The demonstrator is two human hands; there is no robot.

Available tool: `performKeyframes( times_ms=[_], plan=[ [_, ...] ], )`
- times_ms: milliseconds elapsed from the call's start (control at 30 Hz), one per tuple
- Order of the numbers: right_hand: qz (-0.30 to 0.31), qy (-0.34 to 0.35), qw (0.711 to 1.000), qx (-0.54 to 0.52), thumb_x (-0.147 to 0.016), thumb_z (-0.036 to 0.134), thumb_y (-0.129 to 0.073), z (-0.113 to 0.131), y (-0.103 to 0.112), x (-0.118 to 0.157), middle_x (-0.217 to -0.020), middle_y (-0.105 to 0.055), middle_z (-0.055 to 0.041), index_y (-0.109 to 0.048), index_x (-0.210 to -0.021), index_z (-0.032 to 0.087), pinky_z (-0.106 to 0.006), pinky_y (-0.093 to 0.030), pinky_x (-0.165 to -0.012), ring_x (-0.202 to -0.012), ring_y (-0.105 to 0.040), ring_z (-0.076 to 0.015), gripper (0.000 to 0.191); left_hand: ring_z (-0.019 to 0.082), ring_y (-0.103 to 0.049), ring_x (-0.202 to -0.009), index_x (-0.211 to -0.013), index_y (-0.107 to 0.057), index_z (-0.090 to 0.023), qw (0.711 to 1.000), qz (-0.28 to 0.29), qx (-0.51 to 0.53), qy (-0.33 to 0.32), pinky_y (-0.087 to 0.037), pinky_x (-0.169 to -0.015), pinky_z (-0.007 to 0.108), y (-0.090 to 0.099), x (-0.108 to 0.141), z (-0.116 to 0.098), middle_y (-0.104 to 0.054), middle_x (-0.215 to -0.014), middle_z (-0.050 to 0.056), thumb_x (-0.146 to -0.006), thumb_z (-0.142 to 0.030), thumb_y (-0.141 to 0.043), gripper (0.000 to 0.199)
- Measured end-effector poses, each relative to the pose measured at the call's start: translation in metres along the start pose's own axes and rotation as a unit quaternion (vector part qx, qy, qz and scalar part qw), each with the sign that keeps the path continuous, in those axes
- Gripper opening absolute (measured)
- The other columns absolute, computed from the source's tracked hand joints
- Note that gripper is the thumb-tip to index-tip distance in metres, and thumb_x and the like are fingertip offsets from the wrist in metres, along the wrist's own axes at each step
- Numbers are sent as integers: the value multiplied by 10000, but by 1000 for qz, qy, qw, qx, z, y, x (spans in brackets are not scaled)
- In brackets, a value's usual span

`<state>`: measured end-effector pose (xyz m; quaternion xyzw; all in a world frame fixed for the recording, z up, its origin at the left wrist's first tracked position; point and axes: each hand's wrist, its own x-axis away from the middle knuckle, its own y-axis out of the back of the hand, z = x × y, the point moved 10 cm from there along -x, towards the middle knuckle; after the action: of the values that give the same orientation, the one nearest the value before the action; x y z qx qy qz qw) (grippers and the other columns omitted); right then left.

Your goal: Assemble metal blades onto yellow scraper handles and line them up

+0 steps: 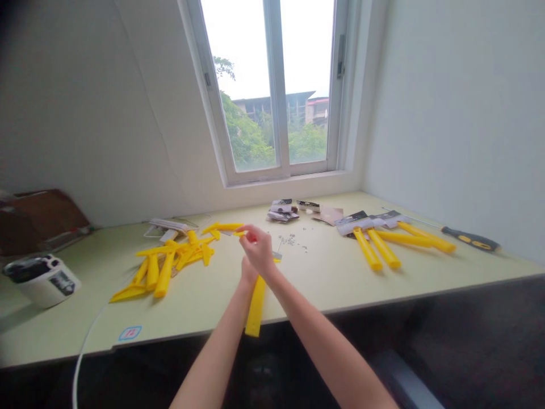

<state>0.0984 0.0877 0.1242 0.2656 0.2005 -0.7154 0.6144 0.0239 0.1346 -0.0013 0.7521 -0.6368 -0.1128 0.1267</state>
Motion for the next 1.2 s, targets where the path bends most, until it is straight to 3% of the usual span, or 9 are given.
performKeyframes(
  times_ms=[100, 167, 300, 467, 667, 767, 900, 1067, 1200],
  plan=[
    [-37, -60, 983, -171, -720, 282, -462, -40, 47, -12, -835, -630, -39, -636, -777, 180, -284, -451, -664, -723, -577, -150, 210, 151, -553, -479, -611, -591, -162, 991, -1, 131, -33, -421, -459, 214, -5, -4, 2, -565, -480, 2, -716, -240, -469, 179],
    [-32, -117, 965, -231, -728, 348, -449, -71, 66, -13, -893, -643, -63, -646, -799, 180, -308, -461, -676, -789, -596, -186, 268, 140, -536, -449, -639, -585, -155, 979, 1, 199, -40, -423, -450, 227, -7, -6, 6, -576, -508, -1, -688, -224, -504, 117],
    [2, -163, 972, -171, -664, 382, -608, -102, 85, -4, -816, -661, -64, -640, -787, 166, -292, -442, -643, -732, -593, -179, 250, 130, -519, -442, -637, -581, -146, 973, 6, 229, -40, -434, -458, 245, -11, -11, 11, -577, -531, 6, -667, -237, -512, 118],
    [65, -166, 976, -129, -617, 351, -697, -100, 75, 6, -781, -680, -43, -556, -1086, 203, -310, -436, -688, -724, -604, -177, 511, 131, -520, -444, -678, -580, -145, 972, 13, 230, -42, -437, -467, 254, -12, -13, 13, -577, -538, 7, -664, -256, -509, 132],
    [107, -177, 976, -69, -594, 403, -695, -104, 67, 9, -757, -656, -35, -653, -732, 158, -313, -422, -725, -731, -589, -175, 285, 137, -527, -465, -668, -581, -144, 975, 12, 215, -51, -439, -475, 257, -10, -10, 10, -575, -538, 10, -658, -272, -520, 143],
    [138, -185, 972, -44, -625, 422, -665, -107, 62, 13, -762, -649, -36, -669, -736, 157, -308, -419, -714, -731, -580, -175, 287, 142, -537, -476, -675, -588, -145, 977, 15, 204, -51, -438, -483, 258, -10, -10, 10, -578, -539, 12, -667, -274, -508, 152],
    [181, -187, 964, -51, -619, 404, -671, -106, 51, 20, -927, -651, -58, -684, -722, 166, -307, -408, -782, -861, -574, -193, 259, 154, -554, -485, -646, -589, -149, 983, 9, 173, -63, -433, -501, 262, -10, -15, 13, -577, -522, 19, -683, -294, -497, 177],
    [167, -243, 953, -69, -663, 401, -640, -118, 49, 28, -776, -658, -49, -684, -776, 150, -305, -417, -740, -756, -582, -170, 279, 151, -559, -492, -651, -587, -150, 979, 4, 190, -72, -437, -521, 264, -9, -18, 15, -587, -534, 18, -696, -287, -475, 182],
    [161, -284, 938, -117, -661, 394, -655, -123, 46, 33, -834, -660, -84, -682, -816, 132, -298, -445, -700, -763, -593, -175, 306, 145, -541, -466, -635, -574, -150, 977, 7, 207, -53, -427, -495, 259, -10, -17, 16, -564, -499, 6, -690, -279, -475, 172]
  ],
)
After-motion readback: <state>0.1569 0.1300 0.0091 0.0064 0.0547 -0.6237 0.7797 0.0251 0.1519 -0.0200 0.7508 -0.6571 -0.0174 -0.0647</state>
